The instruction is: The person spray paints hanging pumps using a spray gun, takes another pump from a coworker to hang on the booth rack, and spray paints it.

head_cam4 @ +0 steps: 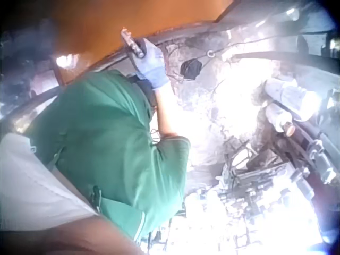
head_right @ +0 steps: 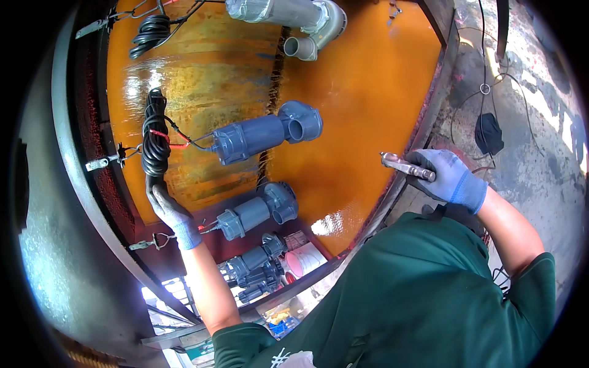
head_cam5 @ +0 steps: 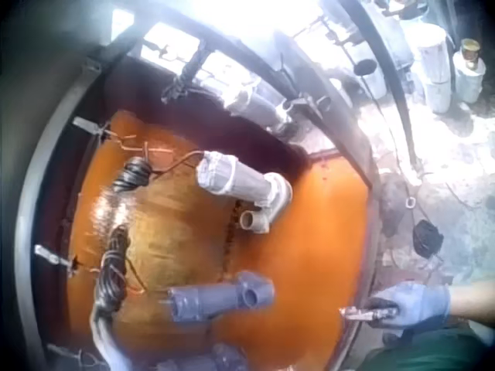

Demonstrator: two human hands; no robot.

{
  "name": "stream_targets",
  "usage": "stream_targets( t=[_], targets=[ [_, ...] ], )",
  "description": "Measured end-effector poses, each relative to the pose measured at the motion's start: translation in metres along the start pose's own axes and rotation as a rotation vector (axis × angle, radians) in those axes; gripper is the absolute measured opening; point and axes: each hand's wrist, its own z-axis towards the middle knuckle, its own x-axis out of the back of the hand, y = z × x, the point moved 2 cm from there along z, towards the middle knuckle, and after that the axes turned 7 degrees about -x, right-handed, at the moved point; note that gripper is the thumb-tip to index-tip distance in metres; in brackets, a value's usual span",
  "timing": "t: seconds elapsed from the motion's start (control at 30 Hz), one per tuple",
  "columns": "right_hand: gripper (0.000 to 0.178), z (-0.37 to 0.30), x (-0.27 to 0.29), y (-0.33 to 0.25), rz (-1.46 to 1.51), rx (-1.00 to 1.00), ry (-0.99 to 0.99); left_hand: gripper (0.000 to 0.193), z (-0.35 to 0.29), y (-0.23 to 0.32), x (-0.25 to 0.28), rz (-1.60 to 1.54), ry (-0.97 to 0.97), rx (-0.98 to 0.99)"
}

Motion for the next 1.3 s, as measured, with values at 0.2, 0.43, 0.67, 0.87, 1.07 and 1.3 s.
stream_targets(
  t=[0.2,0.43,0.67,0.87,1.07,1.3],
  targets=[
    [0.022,0.018,0.023,-0.023,0.092,0.05,0.071,0.059,-0.011,0.019,0.011,-0.087,0.024,0.082],
    [0.021,0.046,0.042,-0.061,0.203,0.187,0.265,0.059,-0.018,0.034,0.01,-0.084,0.013,0.136],
    [0.023,0.047,0.031,-0.089,0.088,0.319,0.156,0.057,-0.027,0.022,0.018,-0.067,0.044,0.122],
    [0.028,0.029,0.016,-0.09,-0.131,0.265,-0.236,0.053,-0.027,0.018,0.015,-0.139,0.083,0.168],
    [0.025,0.033,0.022,-0.064,-0.043,0.114,0.213,0.058,-0.028,0.012,0.015,-0.2,0.034,0.135],
    [0.022,0.025,0.018,-0.045,-0.031,0.011,-0.014,0.061,-0.03,0.008,0.014,-0.238,0.048,0.138]
  ],
)
